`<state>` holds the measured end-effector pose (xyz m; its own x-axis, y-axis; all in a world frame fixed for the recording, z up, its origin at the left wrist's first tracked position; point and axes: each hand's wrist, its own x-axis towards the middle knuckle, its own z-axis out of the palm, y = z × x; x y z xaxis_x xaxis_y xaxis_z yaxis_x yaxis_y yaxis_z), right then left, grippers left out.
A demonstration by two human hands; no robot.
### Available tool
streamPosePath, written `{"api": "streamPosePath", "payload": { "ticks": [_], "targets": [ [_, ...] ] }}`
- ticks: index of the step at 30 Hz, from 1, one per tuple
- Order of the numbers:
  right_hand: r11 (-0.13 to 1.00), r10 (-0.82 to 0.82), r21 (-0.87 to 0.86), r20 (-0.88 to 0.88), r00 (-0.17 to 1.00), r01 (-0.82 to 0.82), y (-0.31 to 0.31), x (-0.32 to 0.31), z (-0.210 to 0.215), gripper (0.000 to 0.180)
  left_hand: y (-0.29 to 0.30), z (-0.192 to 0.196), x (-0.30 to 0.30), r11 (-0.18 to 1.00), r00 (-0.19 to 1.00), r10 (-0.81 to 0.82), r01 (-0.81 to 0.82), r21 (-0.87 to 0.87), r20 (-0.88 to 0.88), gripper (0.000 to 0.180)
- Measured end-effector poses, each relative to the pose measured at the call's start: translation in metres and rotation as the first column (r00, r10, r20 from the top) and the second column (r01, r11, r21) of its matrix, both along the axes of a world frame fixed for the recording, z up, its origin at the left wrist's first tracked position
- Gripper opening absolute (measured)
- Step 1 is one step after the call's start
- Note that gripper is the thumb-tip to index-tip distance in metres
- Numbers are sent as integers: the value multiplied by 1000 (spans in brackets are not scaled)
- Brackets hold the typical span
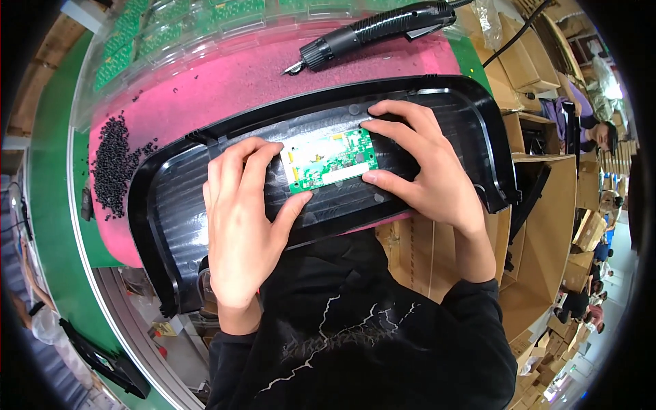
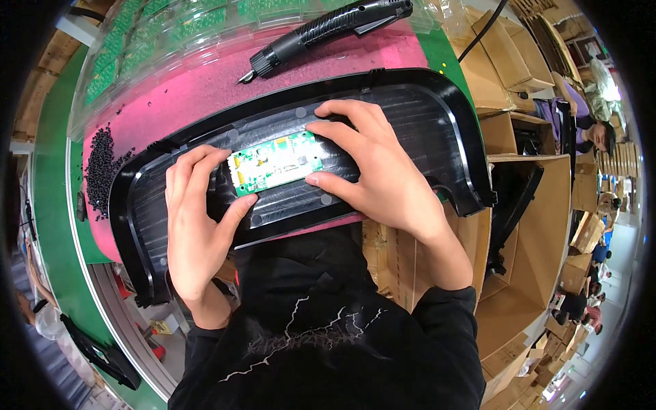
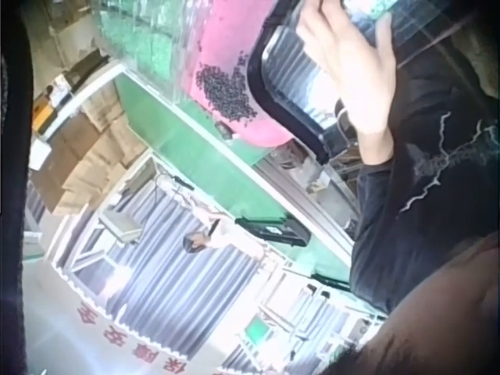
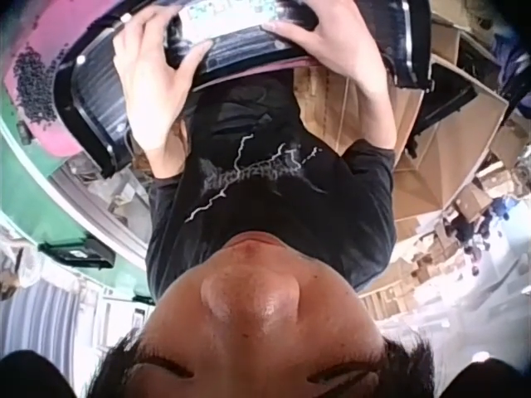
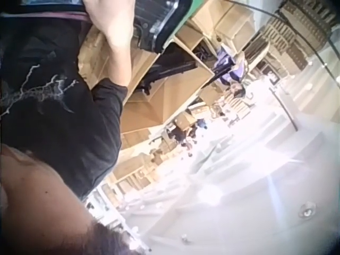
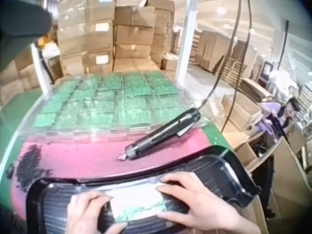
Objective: Install circuit boards into plastic housings using an electric screwdriver.
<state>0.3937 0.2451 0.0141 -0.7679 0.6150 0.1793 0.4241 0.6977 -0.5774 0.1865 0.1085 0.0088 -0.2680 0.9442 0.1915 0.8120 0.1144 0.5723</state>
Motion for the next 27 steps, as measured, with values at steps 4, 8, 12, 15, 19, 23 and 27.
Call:
{"api": "streamPosePath", "payload": {
  "ticks": [4,8,12,15,19,23,27],
  "targets": [
    [1000,-2,-11,-8,1000,2,-1,-1,1,52,-1,0,0,1000,1000,-3,3,-7,-4,56],
    [1000,4,12,2,1000,-4,-1,0,2,54,-2,1,1,1000,1000,3,-3,6,3,58],
    [1000,-9,27,30,1000,8,-3,4,11,67,-2,0,0,1000,1000,-10,10,9,0,58],
    [991,-110,63,-100,989,116,4,9,35,72,-3,-2,0,999,1000,-20,20,36,-2,62],
    [939,-340,-38,-242,909,341,61,14,54,62,-6,-3,-3,994,998,-54,56,92,-15,61],
    [858,-384,-422,-147,911,293,129,14,55,53,-6,-2,-4,989,997,-81,82,120,-13,59],
    [771,-480,-595,-305,823,229,125,-34,59,37,-8,-5,-5,991,998,-66,62,119,25,58]
  ]
}}
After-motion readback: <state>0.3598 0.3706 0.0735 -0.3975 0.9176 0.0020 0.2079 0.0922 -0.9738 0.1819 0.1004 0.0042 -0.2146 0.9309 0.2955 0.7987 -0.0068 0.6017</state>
